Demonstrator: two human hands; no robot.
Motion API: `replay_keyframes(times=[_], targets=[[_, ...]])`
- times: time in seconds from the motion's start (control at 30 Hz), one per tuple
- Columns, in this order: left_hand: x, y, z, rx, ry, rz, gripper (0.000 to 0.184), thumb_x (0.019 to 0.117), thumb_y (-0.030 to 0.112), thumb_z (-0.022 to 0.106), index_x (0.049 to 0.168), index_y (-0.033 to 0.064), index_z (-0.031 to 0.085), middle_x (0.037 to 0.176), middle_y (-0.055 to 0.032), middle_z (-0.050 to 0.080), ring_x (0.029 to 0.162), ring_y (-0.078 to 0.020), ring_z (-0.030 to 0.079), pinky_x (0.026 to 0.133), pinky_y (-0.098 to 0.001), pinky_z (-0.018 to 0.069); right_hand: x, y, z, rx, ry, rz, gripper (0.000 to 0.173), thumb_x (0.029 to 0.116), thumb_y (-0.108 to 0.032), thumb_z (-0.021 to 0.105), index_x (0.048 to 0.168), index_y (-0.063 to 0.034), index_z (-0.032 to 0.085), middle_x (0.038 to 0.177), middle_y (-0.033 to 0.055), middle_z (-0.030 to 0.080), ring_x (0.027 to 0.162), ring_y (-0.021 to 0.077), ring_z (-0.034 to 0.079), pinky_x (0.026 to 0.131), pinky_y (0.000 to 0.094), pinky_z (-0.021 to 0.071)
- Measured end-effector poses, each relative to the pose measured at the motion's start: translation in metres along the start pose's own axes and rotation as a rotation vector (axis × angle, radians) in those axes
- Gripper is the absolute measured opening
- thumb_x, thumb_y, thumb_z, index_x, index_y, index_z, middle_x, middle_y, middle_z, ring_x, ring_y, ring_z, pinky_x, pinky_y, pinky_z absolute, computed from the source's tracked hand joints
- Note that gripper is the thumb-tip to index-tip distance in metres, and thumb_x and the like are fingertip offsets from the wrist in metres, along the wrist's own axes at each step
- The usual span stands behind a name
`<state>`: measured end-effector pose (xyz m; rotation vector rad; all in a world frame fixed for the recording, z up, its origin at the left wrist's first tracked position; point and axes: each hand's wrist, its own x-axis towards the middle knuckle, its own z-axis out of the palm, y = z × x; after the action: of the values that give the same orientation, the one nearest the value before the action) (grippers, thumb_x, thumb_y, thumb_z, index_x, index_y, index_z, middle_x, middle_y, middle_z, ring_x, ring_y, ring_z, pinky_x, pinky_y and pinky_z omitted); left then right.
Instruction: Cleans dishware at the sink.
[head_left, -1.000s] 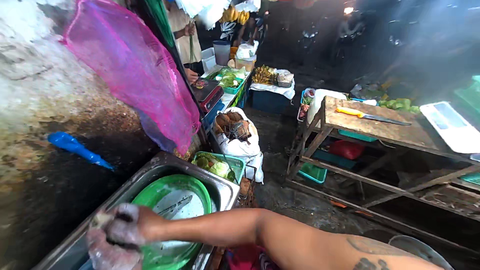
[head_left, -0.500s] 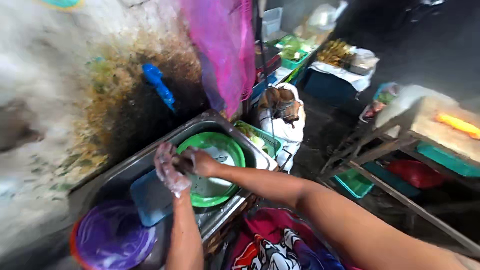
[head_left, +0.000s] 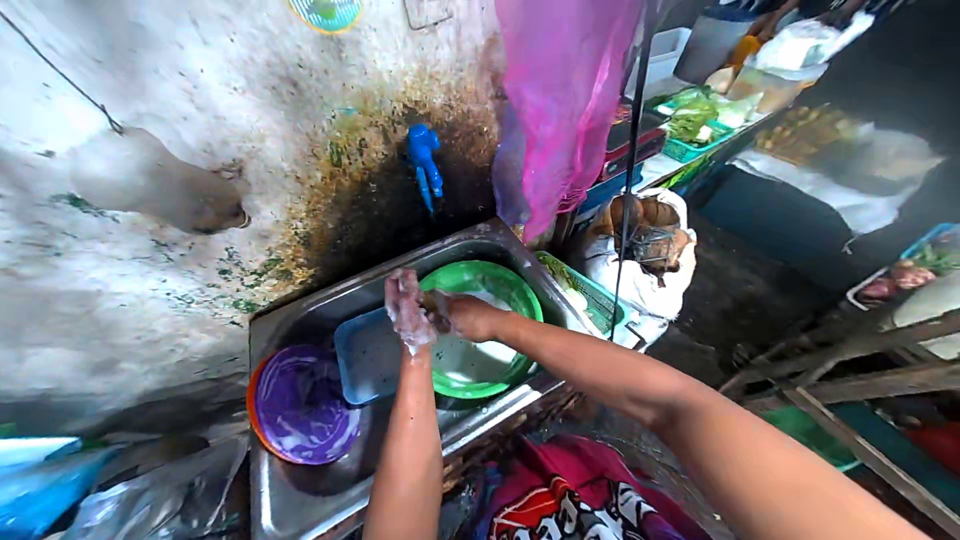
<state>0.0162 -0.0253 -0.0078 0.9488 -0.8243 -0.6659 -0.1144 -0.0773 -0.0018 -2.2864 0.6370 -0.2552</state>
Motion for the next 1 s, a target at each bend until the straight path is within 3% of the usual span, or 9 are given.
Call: replay_keyframes(times=[0.17, 0.27, 0.47, 0.53, 0.57, 0.63, 0.7, 0.83, 1.0], targets=[[0.008, 0.036, -0.02, -0.185, 0.278, -0.137, 0.038, 0.1104, 0.037, 0.037, 0.082, 0.0188, 0.055, 0.058, 0.0083, 0.046, 0.042, -0.0022, 0.042, 0.04, -0.0163, 0.0404, -0.022, 0.044, 0.005, -0.118, -0.132, -0.002, 0.051, 0.1084, -0.039, 0.047, 0.148, -0.0076, 0.048, 0.131, 0.0249, 0.063, 0.122, 0.0427, 0.062, 0.104, 0.0653, 0.0461], [0.015, 0.04, -0.03, -0.126, 0.474, -0.159, 0.044, 0.1095, 0.048, 0.037, 0.078, 0.0201, 0.049, 0.054, 0.0074, 0.045, 0.038, -0.003, 0.042, 0.036, -0.0184, 0.0404, -0.035, 0.046, -0.016, -0.049, -0.215, 0.047, 0.053, 0.1084, -0.044, 0.046, 0.142, -0.0038, 0.053, 0.126, 0.0262, 0.065, 0.12, 0.0418, 0.062, 0.104, 0.0647, 0.045], [0.016, 0.054, -0.024, -0.57, 0.127, -0.15, 0.036, 0.1083, 0.045, 0.043, 0.127, 0.0199, 0.061, 0.118, -0.0028, 0.069, 0.103, -0.0143, 0.069, 0.084, -0.0324, 0.0603, -0.04, 0.031, -0.029, 0.586, -0.248, 0.187, 0.054, 0.1085, -0.055, 0.034, 0.122, -0.0098, 0.06, 0.085, 0.001, 0.06, 0.066, 0.0069, 0.058, 0.061, 0.027, 0.0523], [0.016, 0.053, -0.019, -0.748, 0.04, -0.196, 0.04, 0.1101, 0.041, 0.037, 0.136, 0.0164, 0.056, 0.138, -0.0095, 0.062, 0.114, -0.0224, 0.067, 0.093, -0.0382, 0.0582, -0.036, 0.036, -0.022, 0.405, -0.122, 0.165, 0.053, 0.1099, -0.049, 0.034, 0.13, -0.0067, 0.059, 0.1, 0.0093, 0.067, 0.085, 0.0152, 0.065, 0.079, 0.0364, 0.0565], [0.016, 0.051, -0.016, -0.738, 0.064, -0.194, 0.04, 0.1103, 0.04, 0.038, 0.136, 0.0153, 0.056, 0.139, -0.0115, 0.061, 0.113, -0.025, 0.067, 0.094, -0.0414, 0.0576, -0.034, 0.035, -0.022, 0.272, -0.012, 0.172, 0.053, 0.1098, -0.046, 0.039, 0.138, -0.0048, 0.057, 0.116, 0.0163, 0.069, 0.104, 0.0239, 0.068, 0.097, 0.0455, 0.054], [0.017, 0.042, -0.011, -0.667, 0.115, -0.127, 0.04, 0.1111, 0.037, 0.037, 0.139, 0.0145, 0.054, 0.14, -0.0137, 0.06, 0.119, -0.0291, 0.064, 0.099, -0.0486, 0.0547, -0.032, 0.026, -0.019, 0.125, 0.328, 0.147, 0.048, 0.1072, -0.04, 0.048, 0.134, -0.002, 0.06, 0.124, 0.0197, 0.067, 0.117, 0.0298, 0.065, 0.106, 0.0489, 0.0501], [0.016, 0.034, -0.006, -0.633, 0.159, -0.091, 0.041, 0.1119, 0.035, 0.033, 0.145, 0.0167, 0.049, 0.144, -0.0133, 0.057, 0.127, -0.032, 0.06, 0.102, -0.0528, 0.0522, -0.029, 0.004, -0.013, 0.116, 0.59, 0.027, 0.041, 0.1033, -0.035, 0.058, 0.127, -0.0022, 0.068, 0.13, 0.0175, 0.066, 0.125, 0.0291, 0.061, 0.109, 0.046, 0.0488], [0.003, 0.03, 0.014, -0.631, 0.124, -0.23, 0.05, 0.1112, 0.046, 0.025, 0.153, 0.0259, 0.042, 0.147, -0.0094, 0.057, 0.13, -0.0284, 0.06, 0.102, -0.0474, 0.0534, -0.012, -0.026, 0.015, -0.125, 0.688, -0.101, 0.029, 0.0996, -0.033, 0.063, 0.122, -0.0209, 0.076, 0.134, 0.0093, 0.065, 0.124, 0.0314, 0.06, 0.104, 0.0507, 0.0515], [0.001, 0.032, 0.014, -0.605, 0.235, -0.229, 0.046, 0.1114, 0.043, 0.027, 0.149, 0.0234, 0.045, 0.141, -0.0125, 0.06, 0.124, -0.0318, 0.062, 0.098, -0.0514, 0.0545, -0.017, -0.026, 0.019, 0.137, 1.023, -0.146, 0.022, 0.0918, -0.017, 0.072, 0.111, -0.0072, 0.078, 0.114, 0.0126, 0.071, 0.108, 0.0237, 0.067, 0.095, 0.0416, 0.0572]])
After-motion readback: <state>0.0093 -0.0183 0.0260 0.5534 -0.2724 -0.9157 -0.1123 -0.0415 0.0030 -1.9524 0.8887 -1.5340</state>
